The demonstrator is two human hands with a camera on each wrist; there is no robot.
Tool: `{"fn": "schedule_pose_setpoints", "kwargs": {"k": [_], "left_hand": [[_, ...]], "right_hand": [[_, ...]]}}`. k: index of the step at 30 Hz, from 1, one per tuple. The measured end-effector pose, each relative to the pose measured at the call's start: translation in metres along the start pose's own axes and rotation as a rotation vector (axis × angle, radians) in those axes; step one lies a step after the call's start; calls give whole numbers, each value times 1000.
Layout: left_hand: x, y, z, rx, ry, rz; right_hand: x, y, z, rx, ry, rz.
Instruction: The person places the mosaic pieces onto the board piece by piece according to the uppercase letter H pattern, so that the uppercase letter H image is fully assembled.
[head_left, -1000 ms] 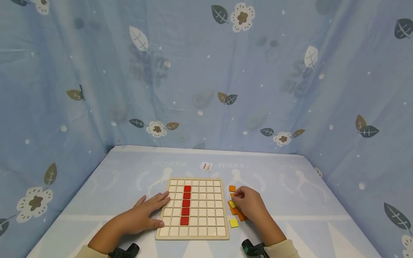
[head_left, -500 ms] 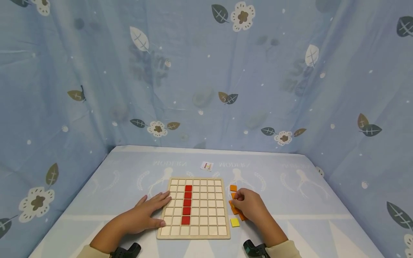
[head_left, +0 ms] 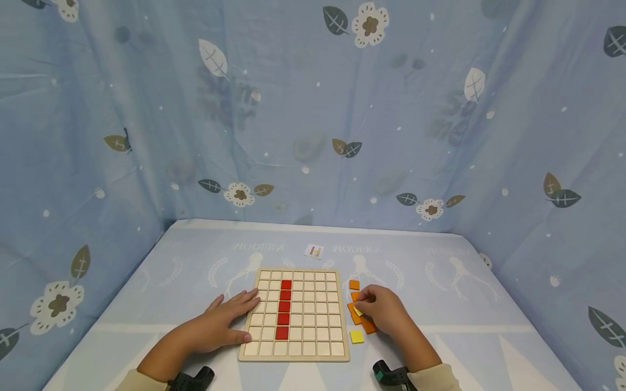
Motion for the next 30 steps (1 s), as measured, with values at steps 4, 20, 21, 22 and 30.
{"fn": "schedule_pose_setpoints", "kwargs": {"k": [4, 20, 21, 22, 30], "left_hand": [[-2, 1, 1, -2, -8, 9], [-3, 0, -2, -2, -9, 1], [-3, 1, -3, -2, -13, 0], [-4, 0, -3, -2, -12, -2], [-2, 1, 0, -1, -4, 17]], "right_hand": [[8, -2, 0, -41, 41, 131], [-24, 30, 6, -154, 35, 453], [-29, 34, 6, -163, 24, 450], [-34, 38, 6, -172, 12, 447], [-67, 67, 2, -245, -50, 461]]}}
Point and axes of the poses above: each hand's wrist, its own z-axis towards the middle knuckle, its own y-axis out of the palm, x = y × z, the point moved 10 cm from there along z, towards the middle knuckle, and after that the axes turned 5 degrees about y, right-handed, at the moved point
